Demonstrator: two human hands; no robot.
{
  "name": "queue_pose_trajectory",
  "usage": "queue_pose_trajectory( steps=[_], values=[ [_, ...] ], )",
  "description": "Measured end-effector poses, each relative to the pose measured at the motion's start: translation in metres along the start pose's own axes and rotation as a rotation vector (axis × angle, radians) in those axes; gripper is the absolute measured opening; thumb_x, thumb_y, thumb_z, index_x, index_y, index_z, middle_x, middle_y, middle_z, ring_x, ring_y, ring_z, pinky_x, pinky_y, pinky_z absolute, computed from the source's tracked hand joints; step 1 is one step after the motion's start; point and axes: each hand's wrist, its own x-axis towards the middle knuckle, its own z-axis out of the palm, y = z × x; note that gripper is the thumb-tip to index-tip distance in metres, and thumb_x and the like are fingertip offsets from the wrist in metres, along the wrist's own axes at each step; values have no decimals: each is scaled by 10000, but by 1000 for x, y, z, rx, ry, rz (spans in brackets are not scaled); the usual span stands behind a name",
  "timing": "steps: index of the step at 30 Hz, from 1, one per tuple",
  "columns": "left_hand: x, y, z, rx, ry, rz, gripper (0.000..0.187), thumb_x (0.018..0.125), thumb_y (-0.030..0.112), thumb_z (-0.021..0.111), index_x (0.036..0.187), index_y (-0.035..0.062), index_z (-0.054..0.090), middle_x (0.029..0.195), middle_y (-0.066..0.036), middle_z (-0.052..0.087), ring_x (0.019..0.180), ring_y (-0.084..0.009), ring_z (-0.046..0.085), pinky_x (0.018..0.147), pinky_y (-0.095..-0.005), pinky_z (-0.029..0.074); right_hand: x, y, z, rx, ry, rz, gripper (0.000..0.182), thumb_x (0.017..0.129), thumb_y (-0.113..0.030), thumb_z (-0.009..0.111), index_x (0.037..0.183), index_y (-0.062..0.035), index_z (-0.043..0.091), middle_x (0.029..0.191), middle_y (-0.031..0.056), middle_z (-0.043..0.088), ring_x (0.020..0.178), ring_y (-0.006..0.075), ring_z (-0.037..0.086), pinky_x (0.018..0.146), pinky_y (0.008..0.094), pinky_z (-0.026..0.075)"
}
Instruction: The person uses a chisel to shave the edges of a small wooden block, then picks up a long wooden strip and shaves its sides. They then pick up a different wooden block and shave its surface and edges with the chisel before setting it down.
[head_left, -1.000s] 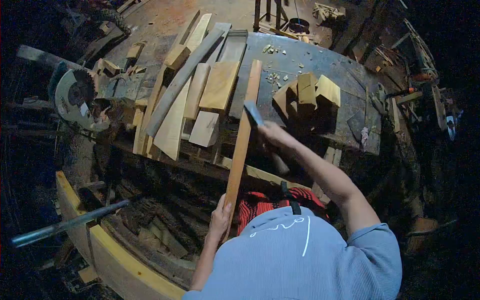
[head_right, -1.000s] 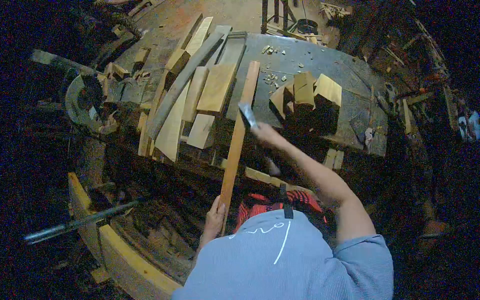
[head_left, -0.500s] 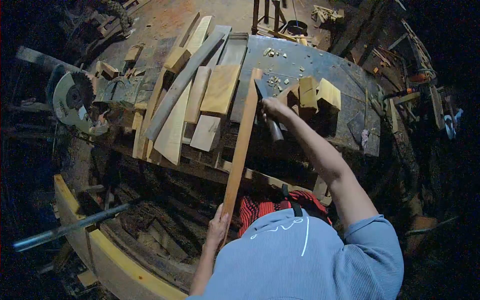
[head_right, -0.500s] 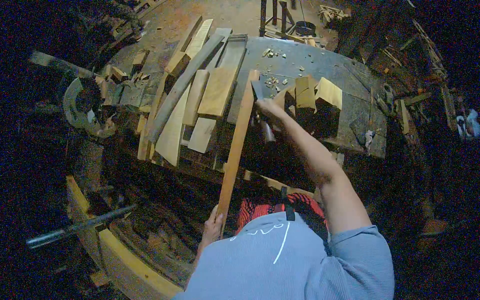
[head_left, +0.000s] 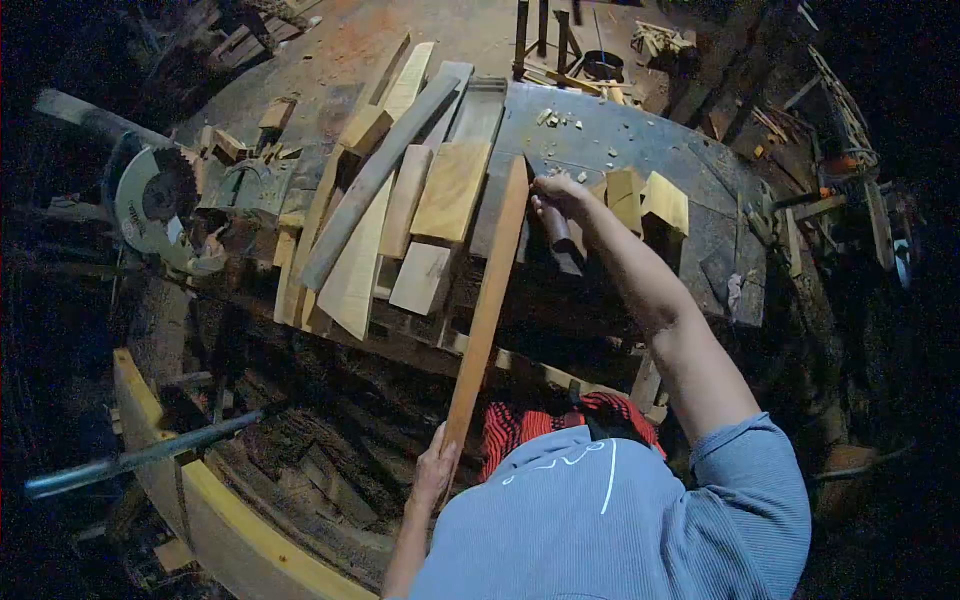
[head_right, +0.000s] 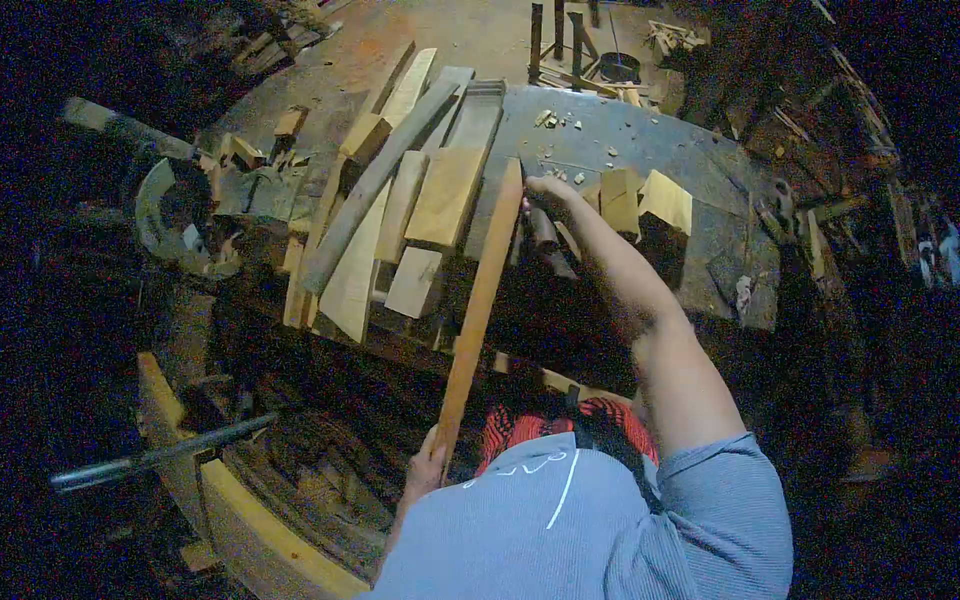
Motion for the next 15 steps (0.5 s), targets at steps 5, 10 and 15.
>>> queue_pose_trajectory(
  steps=[5, 10, 15],
  values=[
    [-11, 8, 2, -78, -6, 5, 470, 889, 316, 421, 1261, 32, 370, 1060, -222, 550, 1001, -295, 546, 812, -343, 424, -41, 9, 20, -88, 33, 40, 173, 829, -195, 414, 872, -38, 474, 558, 19, 451, 450, 142, 463, 426, 280, 434],
    [8, 2, 10, -413, -94, 38, 492, 909, 313, 389, 1234, -56, 370, 1184, -132, 488, 1087, -161, 443, 918, -270, 338, -117, 47, 26, -73, 7, -35, 244, 852, -230, 390, 857, -5, 487, 588, 68, 504, 456, 187, 510, 450, 323, 451],
    [42, 83, 0, -322, -100, 167, 484, 916, 298, 374, 1222, -77, 373, 1192, -139, 477, 1096, -173, 438, 927, -267, 325, -197, 70, 41, -220, -68, -106, 211, 900, -278, 408, 862, -73, 441, 604, -1, 441, 470, 84, 442, 427, 232, 394]
  ],
)
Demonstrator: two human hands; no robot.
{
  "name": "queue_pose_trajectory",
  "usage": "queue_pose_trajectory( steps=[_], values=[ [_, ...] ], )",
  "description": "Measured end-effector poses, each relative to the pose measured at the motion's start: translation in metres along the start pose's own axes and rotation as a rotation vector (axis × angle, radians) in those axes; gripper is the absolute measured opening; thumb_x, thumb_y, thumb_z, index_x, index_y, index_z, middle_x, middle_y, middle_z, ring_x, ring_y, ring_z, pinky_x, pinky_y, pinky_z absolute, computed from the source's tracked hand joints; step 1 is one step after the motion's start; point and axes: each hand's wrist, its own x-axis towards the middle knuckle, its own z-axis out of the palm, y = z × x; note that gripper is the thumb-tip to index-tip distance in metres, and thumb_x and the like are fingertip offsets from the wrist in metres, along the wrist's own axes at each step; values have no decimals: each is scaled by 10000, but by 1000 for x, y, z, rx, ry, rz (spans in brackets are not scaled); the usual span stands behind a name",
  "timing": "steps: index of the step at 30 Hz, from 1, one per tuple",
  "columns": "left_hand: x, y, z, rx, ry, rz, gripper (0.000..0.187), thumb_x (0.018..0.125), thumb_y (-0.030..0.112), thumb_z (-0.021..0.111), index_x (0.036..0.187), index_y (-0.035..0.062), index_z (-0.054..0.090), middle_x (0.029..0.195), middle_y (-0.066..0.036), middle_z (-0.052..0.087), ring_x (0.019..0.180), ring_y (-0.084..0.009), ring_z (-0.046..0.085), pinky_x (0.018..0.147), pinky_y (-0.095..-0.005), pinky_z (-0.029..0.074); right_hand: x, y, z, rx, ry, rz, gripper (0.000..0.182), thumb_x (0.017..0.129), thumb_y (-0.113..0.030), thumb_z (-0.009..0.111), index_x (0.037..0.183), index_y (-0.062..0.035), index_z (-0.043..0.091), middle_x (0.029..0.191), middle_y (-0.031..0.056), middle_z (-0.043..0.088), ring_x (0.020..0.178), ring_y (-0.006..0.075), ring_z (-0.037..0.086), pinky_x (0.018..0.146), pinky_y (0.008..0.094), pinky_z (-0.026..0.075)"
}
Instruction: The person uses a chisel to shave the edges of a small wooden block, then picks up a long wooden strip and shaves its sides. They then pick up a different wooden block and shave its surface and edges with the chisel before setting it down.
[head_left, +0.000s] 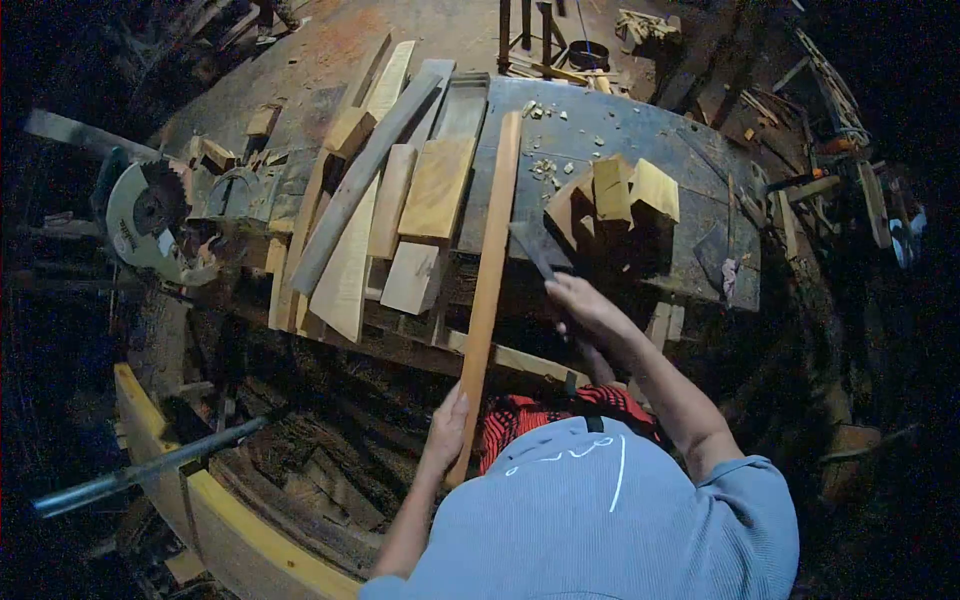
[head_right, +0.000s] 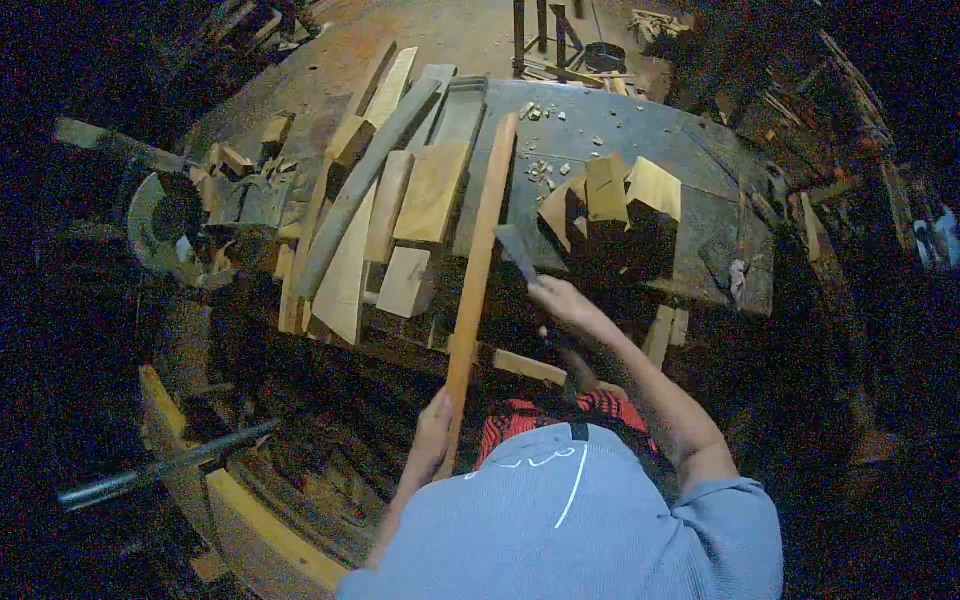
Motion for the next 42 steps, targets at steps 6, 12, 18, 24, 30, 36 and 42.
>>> queue_pose_trajectory(
  steps=[6, 12, 18, 24, 30, 36, 42],
  values=[
    [67, 50, 25, -36, 0, 150, 477, 927, 312, 338, 1207, -69, 396, 1151, -154, 501, 1091, -178, 442, 926, -277, 323, -63, -6, 14, -220, -39, -96, 217, 899, -271, 409, 867, -61, 450, 610, -18, 407, 506, 80, 411, 448, 240, 363],
    [89, 74, 54, -105, 45, 144, 453, 922, 328, 358, 1163, -46, 447, 1119, -128, 525, 1038, -170, 471, 899, -274, 351, -93, -1, 10, -239, -88, 10, 271, 896, -278, 413, 940, -21, 485, 680, -8, 463, 600, 78, 437, 521, 248, 389],
    [90, 59, 66, -161, 23, 180, 464, 927, 353, 337, 1187, -17, 441, 1026, -109, 552, 949, -163, 492, 843, -282, 380, -93, 4, 9, -120, -62, 43, 258, 897, -279, 407, 945, -35, 473, 658, 21, 497, 500, 107, 483, 440, 252, 409],
    [84, 43, 64, -105, 15, 219, 474, 928, 350, 333, 1196, -31, 419, 1065, -108, 535, 986, -160, 475, 859, -280, 367, -74, 6, 7, 14, -63, 103, 205, 909, -264, 396, 897, -68, 455, 605, 0, 433, 451, 81, 429, 408, 218, 367],
    [65, 52, 52, -76, 64, 184, 488, 926, 358, 334, 1206, -36, 406, 1112, -114, 515, 1037, -165, 462, 886, -279, 355, -70, -2, 16, 143, -91, 183, 190, 913, -253, 383, 897, -71, 436, 577, 8, 435, 431, 93, 422, 402, 229, 364],
    [67, 35, 52, -93, 59, 175, 498, 923, 364, 341, 1219, -33, 397, 1117, -113, 516, 1043, -167, 465, 894, -282, 355, -71, 7, 26, 84, -99, 163, 189, 915, -244, 371, 914, -65, 430, 578, 11, 439, 428, 101, 437, 401, 245, 381],
    [76, 30, 48, -146, 35, 217, 502, 921, 371, 344, 1214, -33, 402, 1119, -114, 518, 1043, -168, 467, 894, -282, 354, -61, 15, 38, 107, -68, 89, 312, 895, -322, 396, 994, -32, 454, 644, 28, 476, 510, 108, 483, 452, 248, 428]
  ],
)
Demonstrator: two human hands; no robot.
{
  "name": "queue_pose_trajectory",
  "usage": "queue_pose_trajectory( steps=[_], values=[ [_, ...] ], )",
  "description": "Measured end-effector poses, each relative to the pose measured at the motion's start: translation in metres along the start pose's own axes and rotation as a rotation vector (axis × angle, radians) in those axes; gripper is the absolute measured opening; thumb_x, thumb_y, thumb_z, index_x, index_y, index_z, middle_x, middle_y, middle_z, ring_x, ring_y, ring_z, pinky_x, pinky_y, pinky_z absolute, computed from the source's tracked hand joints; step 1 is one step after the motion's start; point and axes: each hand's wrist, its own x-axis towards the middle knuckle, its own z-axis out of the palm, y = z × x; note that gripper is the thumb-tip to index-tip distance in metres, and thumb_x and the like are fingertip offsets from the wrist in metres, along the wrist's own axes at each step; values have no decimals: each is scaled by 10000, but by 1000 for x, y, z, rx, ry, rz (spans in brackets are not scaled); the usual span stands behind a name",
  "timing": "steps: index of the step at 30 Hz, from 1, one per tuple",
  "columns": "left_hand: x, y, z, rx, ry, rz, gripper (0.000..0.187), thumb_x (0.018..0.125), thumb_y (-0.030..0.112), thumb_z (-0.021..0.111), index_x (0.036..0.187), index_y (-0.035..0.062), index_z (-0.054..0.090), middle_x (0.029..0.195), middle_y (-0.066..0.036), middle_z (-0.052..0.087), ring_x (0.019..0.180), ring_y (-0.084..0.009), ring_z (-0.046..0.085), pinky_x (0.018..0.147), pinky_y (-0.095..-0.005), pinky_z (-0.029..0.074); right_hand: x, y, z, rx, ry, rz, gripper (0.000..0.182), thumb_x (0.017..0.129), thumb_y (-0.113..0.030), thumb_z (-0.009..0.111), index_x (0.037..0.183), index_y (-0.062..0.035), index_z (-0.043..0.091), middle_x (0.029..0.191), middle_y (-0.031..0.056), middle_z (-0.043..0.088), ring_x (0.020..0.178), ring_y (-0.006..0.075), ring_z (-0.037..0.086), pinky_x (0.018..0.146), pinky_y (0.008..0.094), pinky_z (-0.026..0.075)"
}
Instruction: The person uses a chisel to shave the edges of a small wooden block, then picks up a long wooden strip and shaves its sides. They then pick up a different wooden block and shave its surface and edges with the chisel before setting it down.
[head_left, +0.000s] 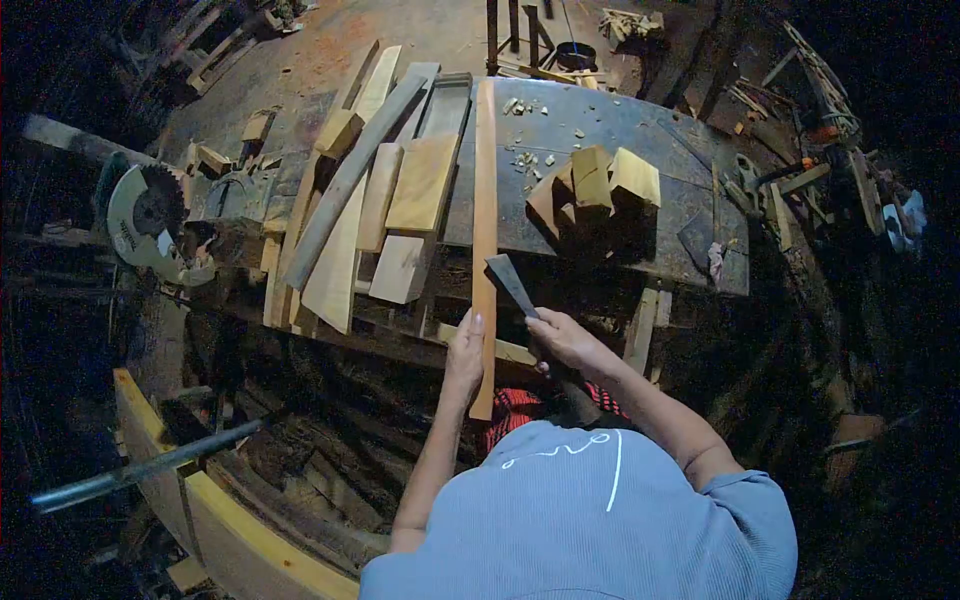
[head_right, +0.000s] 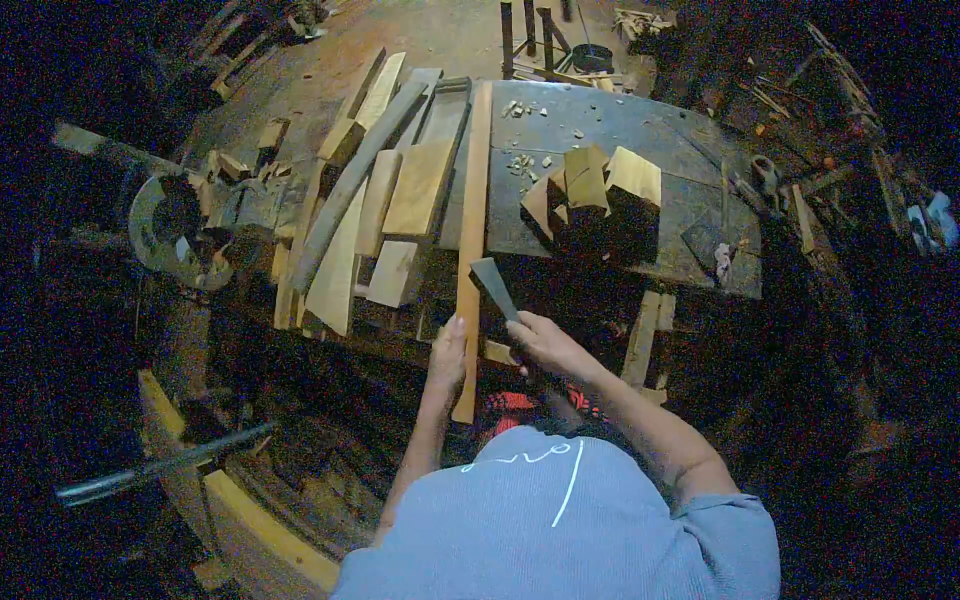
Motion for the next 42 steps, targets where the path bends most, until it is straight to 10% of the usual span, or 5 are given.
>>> queue_pose_trajectory(
  steps=[16, 32, 42],
  values=[
    [-11, 5, 0, 61, 30, -83, 525, 917, 390, 345, 1207, -43, 406, 1070, -109, 530, 977, -148, 472, 856, -274, 367, 0, -4, 11, 38, 40, -43, 236, 906, -305, 385, 909, -71, 411, 600, 12, 466, 435, 83, 457, 379, 231, 383],
    [-34, 4, -10, 46, -38, -185, 514, 918, 354, 368, 1232, -54, 377, 1128, -136, 515, 1019, -154, 467, 874, -270, 367, 53, 2, -15, -153, 135, -211, 319, 886, -297, 421, 930, 14, 481, 698, 8, 458, 648, 96, 423, 593, 280, 396],
    [-53, 2, -9, 121, 2, -121, 483, 921, 342, 364, 1213, -41, 405, 1031, -116, 549, 949, -134, 471, 845, -267, 374, 50, -21, -9, -19, 151, -101, 270, 883, -317, 388, 863, -53, 442, 621, 12, 425, 537, 93, 455, 445, 252, 398]
  ],
)
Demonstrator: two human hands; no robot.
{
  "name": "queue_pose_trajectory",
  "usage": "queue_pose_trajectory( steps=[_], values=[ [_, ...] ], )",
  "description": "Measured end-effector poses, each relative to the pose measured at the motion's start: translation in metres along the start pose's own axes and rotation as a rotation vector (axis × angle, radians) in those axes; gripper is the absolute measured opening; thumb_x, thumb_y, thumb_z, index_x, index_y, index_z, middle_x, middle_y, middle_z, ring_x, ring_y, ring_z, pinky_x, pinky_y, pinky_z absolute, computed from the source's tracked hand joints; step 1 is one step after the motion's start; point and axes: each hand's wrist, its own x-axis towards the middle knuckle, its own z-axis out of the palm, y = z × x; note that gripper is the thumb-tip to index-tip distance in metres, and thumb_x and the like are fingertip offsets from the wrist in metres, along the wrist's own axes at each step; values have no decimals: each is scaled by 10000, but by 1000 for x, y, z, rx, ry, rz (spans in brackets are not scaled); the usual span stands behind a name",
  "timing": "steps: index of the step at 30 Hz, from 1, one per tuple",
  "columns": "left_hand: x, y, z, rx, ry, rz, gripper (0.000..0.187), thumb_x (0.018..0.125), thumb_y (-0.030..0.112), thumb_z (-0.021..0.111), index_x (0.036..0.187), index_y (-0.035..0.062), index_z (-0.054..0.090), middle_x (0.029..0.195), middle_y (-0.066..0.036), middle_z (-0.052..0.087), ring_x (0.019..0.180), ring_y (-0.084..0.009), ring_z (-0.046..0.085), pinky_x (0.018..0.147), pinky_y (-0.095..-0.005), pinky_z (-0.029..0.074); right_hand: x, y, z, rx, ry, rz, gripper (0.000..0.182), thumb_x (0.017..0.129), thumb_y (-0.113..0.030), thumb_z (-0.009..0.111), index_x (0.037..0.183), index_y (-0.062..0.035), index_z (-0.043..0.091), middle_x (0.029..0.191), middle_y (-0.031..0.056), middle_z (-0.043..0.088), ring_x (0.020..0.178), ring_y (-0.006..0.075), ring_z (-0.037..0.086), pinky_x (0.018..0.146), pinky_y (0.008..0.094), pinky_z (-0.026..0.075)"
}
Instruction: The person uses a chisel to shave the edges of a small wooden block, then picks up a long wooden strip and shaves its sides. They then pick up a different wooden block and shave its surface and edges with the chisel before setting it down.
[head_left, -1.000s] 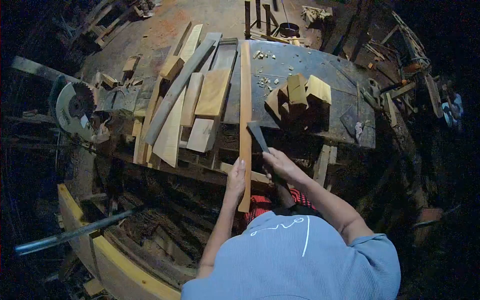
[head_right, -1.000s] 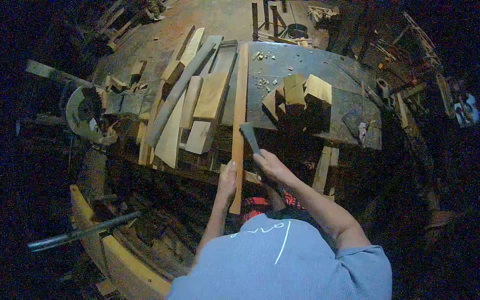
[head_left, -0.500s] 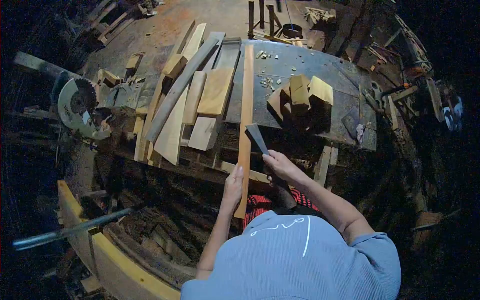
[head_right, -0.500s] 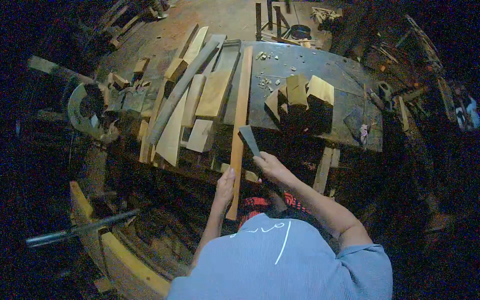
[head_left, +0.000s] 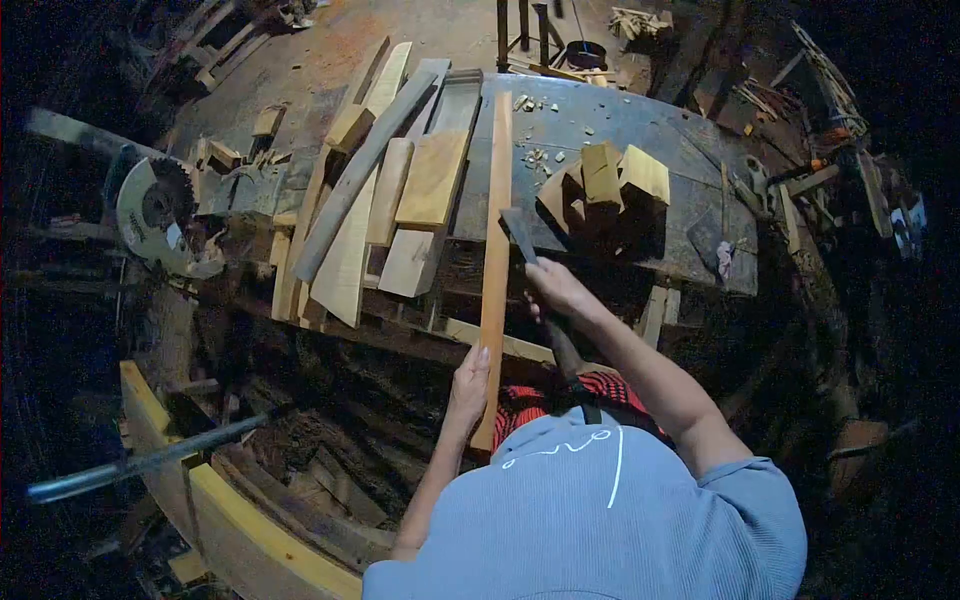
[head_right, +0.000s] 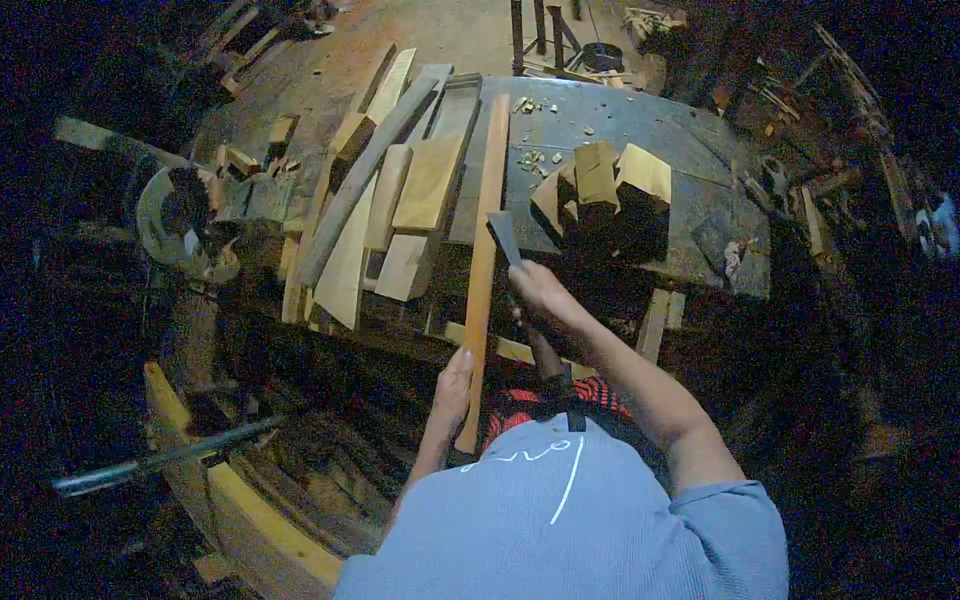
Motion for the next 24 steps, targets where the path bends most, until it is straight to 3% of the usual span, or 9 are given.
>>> queue_pose_trajectory(
  steps=[2, 4, 9, 11, 15, 16, 18, 20, 24],
  values=[
    [-2, -10, -3, -59, -22, -7, 493, 922, 345, 360, 1215, -49, 400, 1050, -117, 543, 964, -138, 472, 858, -267, 368, 9, 4, -2, 54, 12, -12, 290, 875, -313, 388, 856, -30, 449, 631, 20, 442, 570, 109, 449, 485, 272, 401],
    [-2, -24, -6, -55, -4, 12, 498, 921, 349, 359, 1214, -51, 400, 1063, -118, 538, 978, -144, 472, 862, -269, 366, 13, 27, -7, -127, -88, -128, 221, 894, -276, 388, 867, -58, 411, 635, 8, 441, 464, 93, 450, 434, 244, 417],
    [-13, -18, -12, -30, 8, -1, 520, 919, 363, 353, 1223, -57, 386, 1137, -131, 512, 1046, -170, 464, 886, -281, 358, -1, 25, 7, -99, -21, -41, 233, 896, -271, 396, 882, -42, 435, 617, -17, 393, 487, 82, 403, 450, 239, 399],
    [-12, -9, -15, -97, -22, -32, 528, 918, 371, 347, 1234, -52, 378, 1174, -148, 494, 1076, -182, 454, 899, -289, 353, -3, 5, 11, -317, -14, -104, 244, 895, -269, 399, 878, -29, 445, 634, -17, 391, 494, 81, 388, 453, 245, 390],
    [-14, -9, -19, -3, -18, -43, 532, 920, 375, 337, 1240, -48, 373, 1182, -154, 488, 1081, -186, 452, 901, -288, 351, -2, 35, 22, -367, 54, -208, 266, 892, -283, 401, 869, -25, 459, 654, -8, 413, 550, 89, 422, 477, 251, 397],
    [-16, -15, -18, -31, 1, -57, 526, 920, 370, 341, 1239, -47, 374, 1178, -157, 489, 1077, -188, 455, 902, -285, 351, -2, 34, 22, -369, 45, -208, 266, 892, -283, 401, 869, -25, 459, 654, -8, 413, 550, 89, 422, 477, 251, 397],
    [-18, -23, -15, -60, 22, -78, 521, 919, 364, 346, 1238, -47, 375, 1174, -160, 490, 1073, -190, 457, 903, -283, 350, -2, 33, 19, -294, 84, -166, 303, 862, -292, 405, 837, 4, 469, 679, 83, 477, 629, 190, 460, 593, 344, 390],
    [-20, -28, -12, -72, 21, -52, 513, 919, 351, 358, 1243, -47, 368, 1186, -165, 482, 1082, -191, 454, 910, -280, 346, -5, 8, 17, -85, 79, -93, 320, 867, -303, 395, 791, 3, 451, 668, 54, 448, 622, 159, 432, 583, 339, 379],
    [-15, -34, -14, -81, 30, -46, 509, 918, 344, 366, 1242, -48, 368, 1188, -162, 482, 1083, -190, 452, 917, -276, 342, 3, 27, 16, -199, 86, -163, 322, 868, -308, 399, 867, 6, 473, 678, 59, 459, 648, 152, 437, 603, 334, 389]
  ],
)
